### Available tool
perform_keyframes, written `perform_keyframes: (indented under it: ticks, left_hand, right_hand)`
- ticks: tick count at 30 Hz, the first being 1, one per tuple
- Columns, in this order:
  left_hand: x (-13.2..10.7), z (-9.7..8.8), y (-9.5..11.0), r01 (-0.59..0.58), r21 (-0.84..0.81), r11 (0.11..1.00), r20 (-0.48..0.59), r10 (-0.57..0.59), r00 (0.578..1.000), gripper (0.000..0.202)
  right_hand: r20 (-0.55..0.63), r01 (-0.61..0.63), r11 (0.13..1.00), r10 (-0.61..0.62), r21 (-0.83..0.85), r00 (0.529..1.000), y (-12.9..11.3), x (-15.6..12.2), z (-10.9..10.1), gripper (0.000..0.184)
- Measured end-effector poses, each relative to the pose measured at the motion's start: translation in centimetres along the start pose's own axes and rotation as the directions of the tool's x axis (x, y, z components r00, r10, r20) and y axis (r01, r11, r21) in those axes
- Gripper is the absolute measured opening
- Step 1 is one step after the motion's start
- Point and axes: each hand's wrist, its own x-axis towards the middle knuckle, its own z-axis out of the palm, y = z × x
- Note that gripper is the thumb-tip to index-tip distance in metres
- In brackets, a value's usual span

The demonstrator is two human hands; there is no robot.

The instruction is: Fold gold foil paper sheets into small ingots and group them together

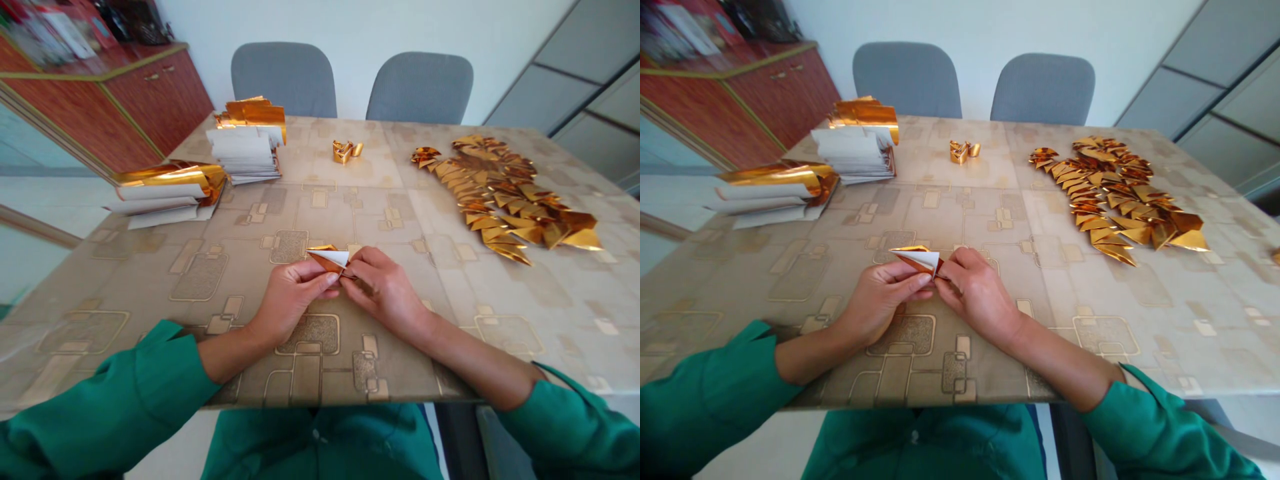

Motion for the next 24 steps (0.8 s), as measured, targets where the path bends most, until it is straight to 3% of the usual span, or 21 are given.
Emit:
perform_keyframes:
  ticks: [3, 6, 9, 11, 20, 24]
  left_hand:
    - [0.2, 0.0, 0.0, 0.016, -0.028, 0.999, -0.034, -0.017, 0.999, 0.021]
    - [0.3, 0.1, 0.1, 0.039, -0.088, 0.995, -0.086, -0.047, 0.995, 0.022]
    - [0.3, 0.2, 0.2, 0.041, -0.147, 0.988, -0.107, -0.057, 0.993, 0.022]
    - [0.3, 0.2, 0.3, 0.035, -0.157, 0.987, -0.111, -0.053, 0.992, 0.022]
    - [0.2, 0.3, 0.6, 0.007, -0.136, 0.991, -0.131, -0.025, 0.991, 0.022]
    - [0.2, 0.2, 0.3, 0.028, -0.112, 0.993, -0.128, -0.042, 0.991, 0.023]
  right_hand:
    - [-0.017, -0.028, 0.998, 0.029, 0.049, 0.999, 0.1, -0.1, 0.2, 0.011]
    - [-0.086, -0.137, 0.97, 0.156, 0.2, 0.984, 0.2, 0.0, 0.5, 0.01]
    - [-0.087, -0.272, 0.87, 0.334, 0.412, 0.938, 0.4, 0.0, 0.8, 0.026]
    - [-0.048, -0.306, 0.785, 0.391, 0.538, 0.919, 0.5, 0.0, 1.0, 0.031]
    - [0.083, -0.336, 0.586, 0.415, 0.738, 0.906, 0.6, 0.2, 0.9, 0.042]
    - [0.07, -0.32, 0.584, 0.409, 0.746, 0.91, 0.5, 0.2, 1.0, 0.039]
